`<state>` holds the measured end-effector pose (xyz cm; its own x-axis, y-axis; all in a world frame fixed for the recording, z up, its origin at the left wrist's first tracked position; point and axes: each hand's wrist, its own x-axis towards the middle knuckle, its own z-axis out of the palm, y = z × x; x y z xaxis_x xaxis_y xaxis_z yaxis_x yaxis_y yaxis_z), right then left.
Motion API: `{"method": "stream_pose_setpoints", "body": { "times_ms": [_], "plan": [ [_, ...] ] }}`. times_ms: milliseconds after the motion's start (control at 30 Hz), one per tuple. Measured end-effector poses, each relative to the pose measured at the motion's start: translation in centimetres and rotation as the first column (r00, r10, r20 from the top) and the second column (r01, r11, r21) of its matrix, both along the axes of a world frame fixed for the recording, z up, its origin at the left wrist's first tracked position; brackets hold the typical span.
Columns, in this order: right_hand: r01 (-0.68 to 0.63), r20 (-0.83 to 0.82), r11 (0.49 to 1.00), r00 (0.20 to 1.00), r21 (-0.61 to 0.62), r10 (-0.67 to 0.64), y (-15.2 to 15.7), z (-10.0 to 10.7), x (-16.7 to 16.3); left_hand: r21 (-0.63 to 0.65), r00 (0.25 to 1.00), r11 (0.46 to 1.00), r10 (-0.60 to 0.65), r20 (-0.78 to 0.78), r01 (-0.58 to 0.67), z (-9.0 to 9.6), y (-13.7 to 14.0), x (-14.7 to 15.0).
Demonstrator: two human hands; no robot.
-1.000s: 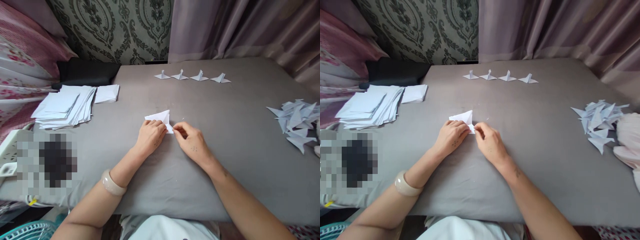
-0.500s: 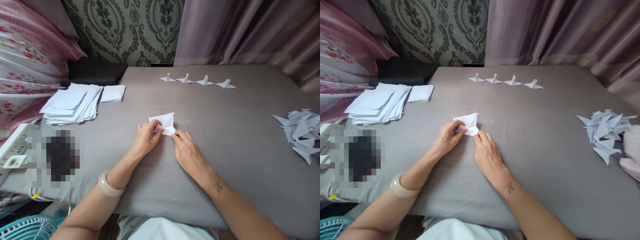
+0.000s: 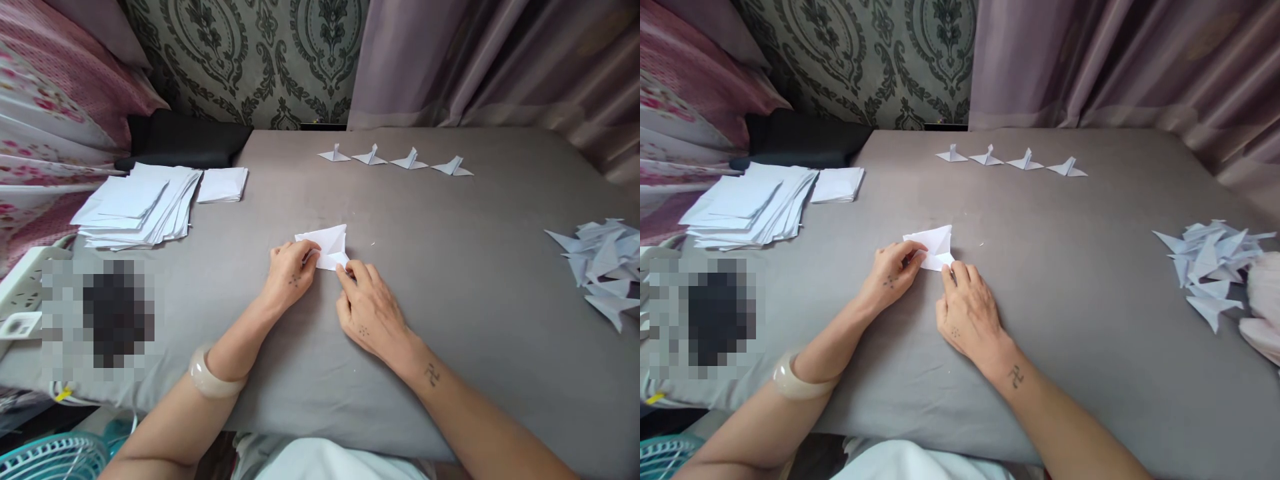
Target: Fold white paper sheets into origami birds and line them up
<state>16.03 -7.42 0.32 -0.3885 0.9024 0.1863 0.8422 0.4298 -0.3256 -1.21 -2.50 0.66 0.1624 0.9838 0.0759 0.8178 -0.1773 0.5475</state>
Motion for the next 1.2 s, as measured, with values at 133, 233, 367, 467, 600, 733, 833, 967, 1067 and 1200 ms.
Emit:
{"method": "stream_pose_setpoints", "body": {
  "times_ms": [133,233,367,467,600,733,833,967,1067,1200],
  "plan": [
    [0.007,0.012,1.000,1.000,0.007,-0.007,-0.2,0.1,-0.4,0.005,1.000,1.000,0.010,-0.006,-0.010,0.1,0.0,0.1],
    [0.010,0.041,1.000,0.999,0.005,-0.011,-0.1,0.2,-0.7,-0.010,1.000,1.000,0.015,-0.001,-0.015,0.2,0.0,0.1],
    [0.007,0.071,1.000,0.997,0.006,-0.007,0.2,0.2,-0.9,-0.020,1.000,1.000,0.017,0.014,-0.017,0.3,-0.1,0.1],
    [0.004,0.070,1.000,0.998,0.012,-0.005,0.3,0.2,-1.0,-0.031,1.000,0.999,0.018,0.023,-0.017,0.3,0.0,0.1],
    [0.002,0.040,1.000,0.999,0.021,-0.003,0.0,0.3,-0.8,-0.050,0.997,0.999,0.017,0.075,-0.014,0.5,0.0,0.0],
    [0.036,0.032,0.999,0.999,0.038,-0.038,-0.2,0.3,-0.1,-0.063,0.995,0.998,0.007,0.095,-0.001,0.8,-0.1,-0.2],
    [0.085,-0.002,0.993,0.996,0.076,-0.085,0.1,0.4,0.7,-0.034,0.995,0.999,-0.008,0.097,0.012,1.1,-0.3,-0.4],
    [0.154,-0.141,0.963,0.982,0.222,-0.125,0.8,0.7,1.7,0.078,0.989,0.995,-0.073,0.126,0.063,1.3,-0.6,-0.3],
    [0.153,-0.122,0.939,0.985,0.307,-0.121,1.2,0.8,1.9,0.170,0.983,0.977,-0.145,0.110,0.125,1.2,-0.7,0.0],
    [0.088,-0.036,0.940,0.996,0.329,-0.080,1.5,0.3,2.1,0.235,0.974,0.947,-0.227,0.013,0.217,0.4,-0.4,0.2]
  ]
}}
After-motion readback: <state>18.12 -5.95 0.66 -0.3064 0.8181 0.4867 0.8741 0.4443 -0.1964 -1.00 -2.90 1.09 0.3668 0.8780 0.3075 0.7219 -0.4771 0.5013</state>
